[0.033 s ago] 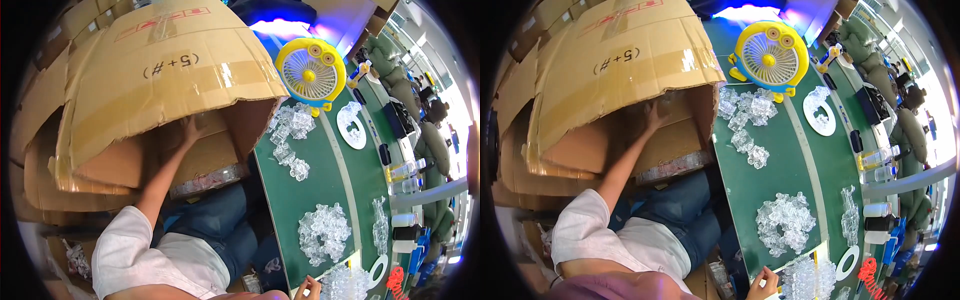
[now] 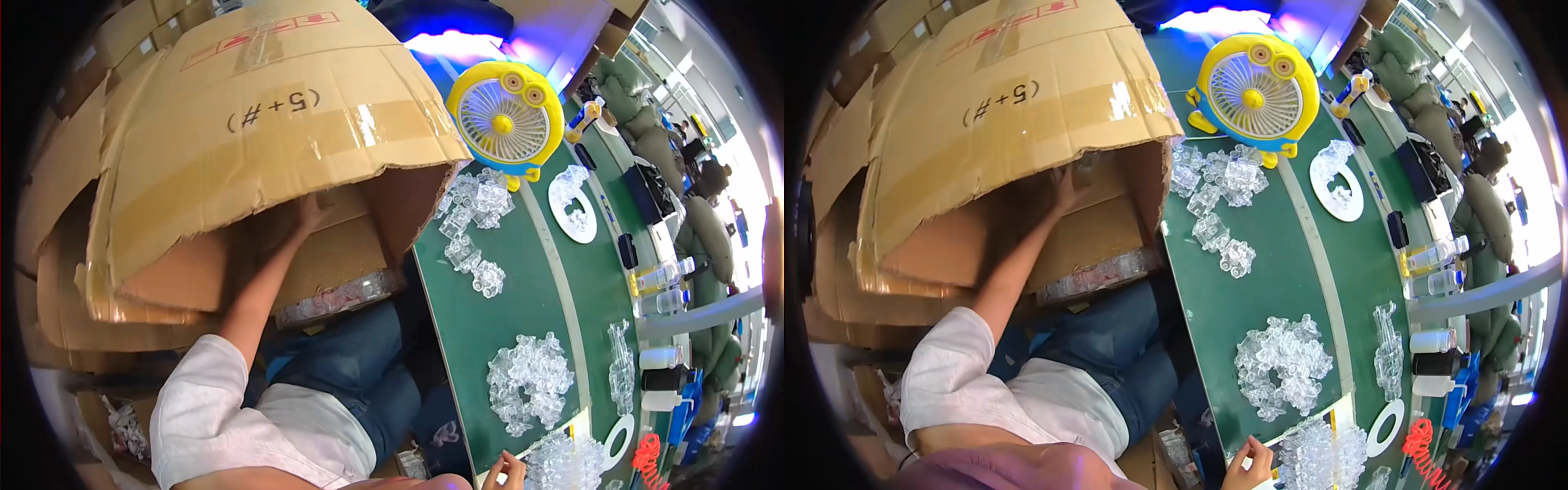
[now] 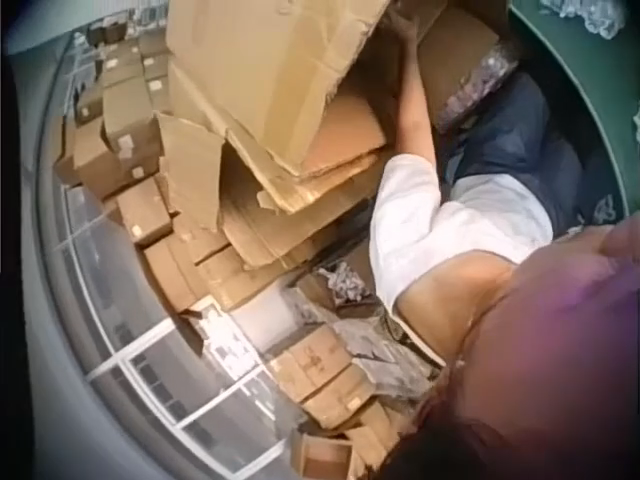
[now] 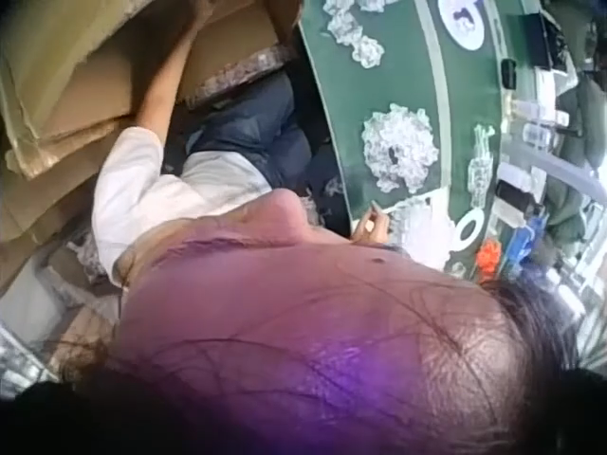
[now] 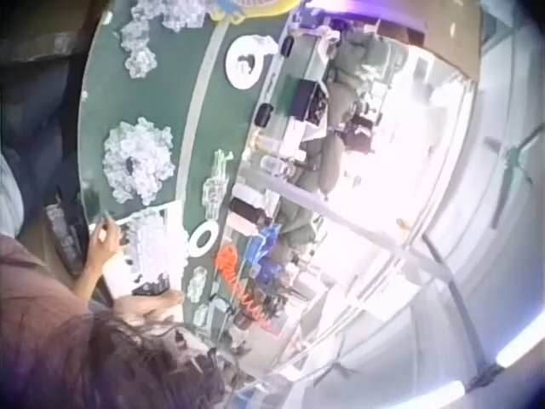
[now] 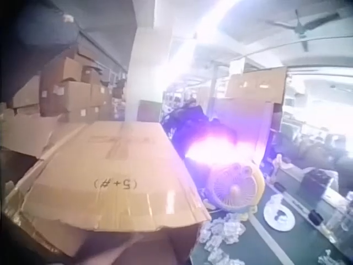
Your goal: Assembling crystal-like plastic components onto circular plastic frames using a glue gun.
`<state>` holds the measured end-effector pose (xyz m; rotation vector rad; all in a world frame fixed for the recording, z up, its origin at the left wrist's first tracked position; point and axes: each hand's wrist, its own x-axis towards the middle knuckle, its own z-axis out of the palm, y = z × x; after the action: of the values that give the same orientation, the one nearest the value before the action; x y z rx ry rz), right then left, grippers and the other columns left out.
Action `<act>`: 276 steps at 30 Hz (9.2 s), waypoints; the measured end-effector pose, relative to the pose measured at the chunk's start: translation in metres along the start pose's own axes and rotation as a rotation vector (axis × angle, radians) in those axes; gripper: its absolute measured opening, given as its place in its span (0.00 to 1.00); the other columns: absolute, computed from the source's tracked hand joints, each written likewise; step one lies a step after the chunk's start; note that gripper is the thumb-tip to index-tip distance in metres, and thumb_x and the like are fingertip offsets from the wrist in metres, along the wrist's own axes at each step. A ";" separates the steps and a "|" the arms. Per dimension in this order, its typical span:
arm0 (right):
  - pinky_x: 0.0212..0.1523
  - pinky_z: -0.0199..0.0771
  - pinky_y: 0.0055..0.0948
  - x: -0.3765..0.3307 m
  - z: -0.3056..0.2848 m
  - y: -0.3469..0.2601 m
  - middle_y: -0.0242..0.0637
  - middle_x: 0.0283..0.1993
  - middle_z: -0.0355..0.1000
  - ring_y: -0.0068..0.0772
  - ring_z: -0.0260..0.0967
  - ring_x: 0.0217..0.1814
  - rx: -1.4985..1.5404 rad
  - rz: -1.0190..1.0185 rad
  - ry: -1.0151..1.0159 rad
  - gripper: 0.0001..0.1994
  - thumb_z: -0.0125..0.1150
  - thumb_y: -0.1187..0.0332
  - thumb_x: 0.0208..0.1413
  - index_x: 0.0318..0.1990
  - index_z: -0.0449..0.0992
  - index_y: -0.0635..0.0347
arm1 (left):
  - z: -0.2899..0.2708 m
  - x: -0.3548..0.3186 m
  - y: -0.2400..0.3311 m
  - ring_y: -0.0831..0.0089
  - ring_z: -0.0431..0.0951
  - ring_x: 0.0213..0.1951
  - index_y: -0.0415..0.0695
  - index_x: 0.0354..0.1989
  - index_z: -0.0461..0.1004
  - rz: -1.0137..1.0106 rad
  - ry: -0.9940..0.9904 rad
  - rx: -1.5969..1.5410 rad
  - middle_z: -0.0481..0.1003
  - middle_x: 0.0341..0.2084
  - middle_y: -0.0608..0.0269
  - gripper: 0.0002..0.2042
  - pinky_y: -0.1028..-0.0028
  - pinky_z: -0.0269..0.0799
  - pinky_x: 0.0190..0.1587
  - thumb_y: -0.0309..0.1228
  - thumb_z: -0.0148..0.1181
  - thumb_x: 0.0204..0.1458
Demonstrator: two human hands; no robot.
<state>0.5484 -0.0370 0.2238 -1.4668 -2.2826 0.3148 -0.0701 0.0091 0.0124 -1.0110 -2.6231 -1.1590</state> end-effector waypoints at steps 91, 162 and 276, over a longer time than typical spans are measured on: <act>0.20 0.65 0.24 -0.009 0.032 -0.020 0.39 0.24 0.70 0.30 0.67 0.19 0.095 0.153 0.165 0.07 0.58 0.82 0.42 0.31 0.75 0.63 | -0.115 -0.140 0.230 0.53 0.64 0.54 0.44 0.33 0.73 0.626 -0.668 -0.496 0.56 0.61 0.53 0.17 0.61 0.59 0.54 0.34 0.67 0.31; 0.20 0.62 0.24 -0.008 0.044 0.015 0.38 0.24 0.68 0.28 0.64 0.19 -0.177 0.432 0.218 0.04 0.56 0.81 0.47 0.32 0.74 0.66 | 0.068 0.083 -0.115 0.60 0.70 0.47 0.43 0.53 0.65 -0.425 -0.231 -0.237 0.69 0.45 0.51 0.25 0.67 0.65 0.49 0.34 0.62 0.45; 0.20 0.65 0.23 0.058 0.060 -0.102 0.26 0.24 0.68 0.24 0.66 0.20 0.176 -0.886 -0.380 0.09 0.63 0.73 0.40 0.33 0.75 0.53 | -0.178 -0.236 0.117 0.72 0.72 0.43 0.40 0.39 0.74 0.022 -0.763 -0.750 0.72 0.41 0.60 0.07 0.74 0.68 0.45 0.23 0.53 0.52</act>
<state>0.4169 -0.0259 0.2231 -0.2273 -2.8399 0.5193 0.1548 -0.1821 0.1302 -1.9212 -2.6407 -2.1889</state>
